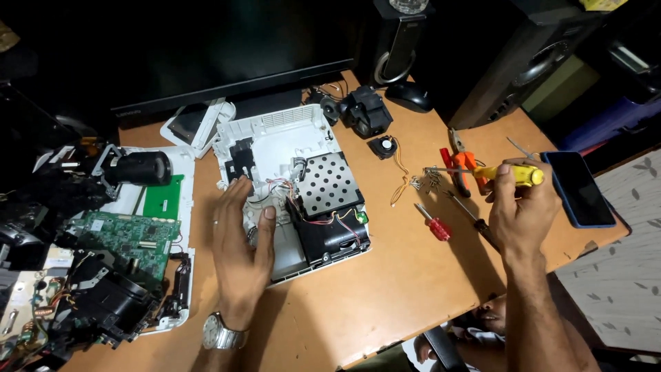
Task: Connecting internal wiring and using a screwdriver to assemble components of a disassembled electronic device on a repair bench.
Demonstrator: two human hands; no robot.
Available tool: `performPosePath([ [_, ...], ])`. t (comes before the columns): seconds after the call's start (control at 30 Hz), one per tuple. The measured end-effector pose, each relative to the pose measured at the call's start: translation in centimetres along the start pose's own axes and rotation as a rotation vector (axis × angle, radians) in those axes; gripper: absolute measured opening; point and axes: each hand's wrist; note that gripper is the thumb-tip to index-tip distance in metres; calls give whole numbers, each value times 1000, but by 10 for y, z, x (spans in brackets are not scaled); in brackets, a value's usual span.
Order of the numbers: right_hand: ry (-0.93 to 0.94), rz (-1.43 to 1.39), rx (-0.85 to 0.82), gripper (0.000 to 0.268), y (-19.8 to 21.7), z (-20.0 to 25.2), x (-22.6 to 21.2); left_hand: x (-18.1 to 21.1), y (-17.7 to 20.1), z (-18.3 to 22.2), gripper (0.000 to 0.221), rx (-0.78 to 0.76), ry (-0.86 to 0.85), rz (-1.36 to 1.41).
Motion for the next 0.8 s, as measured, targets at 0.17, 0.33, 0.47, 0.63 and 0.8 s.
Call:
performPosePath([
  [0.17, -13, -42, 19, 23, 2, 1, 2, 0, -2, 1, 43, 13, -37, 7],
  [0.33, 11, -204, 50, 15, 9, -1, -2, 8, -5, 2, 34, 104, -257, 39],
  [0.47, -53, -286, 83, 19, 18, 0, -16, 24, -7, -1, 29, 103, -362, 68],
  [0.63, -70, -384, 58, 22, 20, -7, -35, 44, -37, 1, 20, -152, -251, 241],
  [0.8, -127, -378, 66, 17, 16, -5, -30, 55, -86, -6, 21, -303, -242, 242],
])
Point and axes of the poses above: each hand's wrist, its own z-axis away from the middle knuckle, its own y-axis out of the back of the hand, x = y × z, and after that the axes turned 15 degrees about x, right-handed
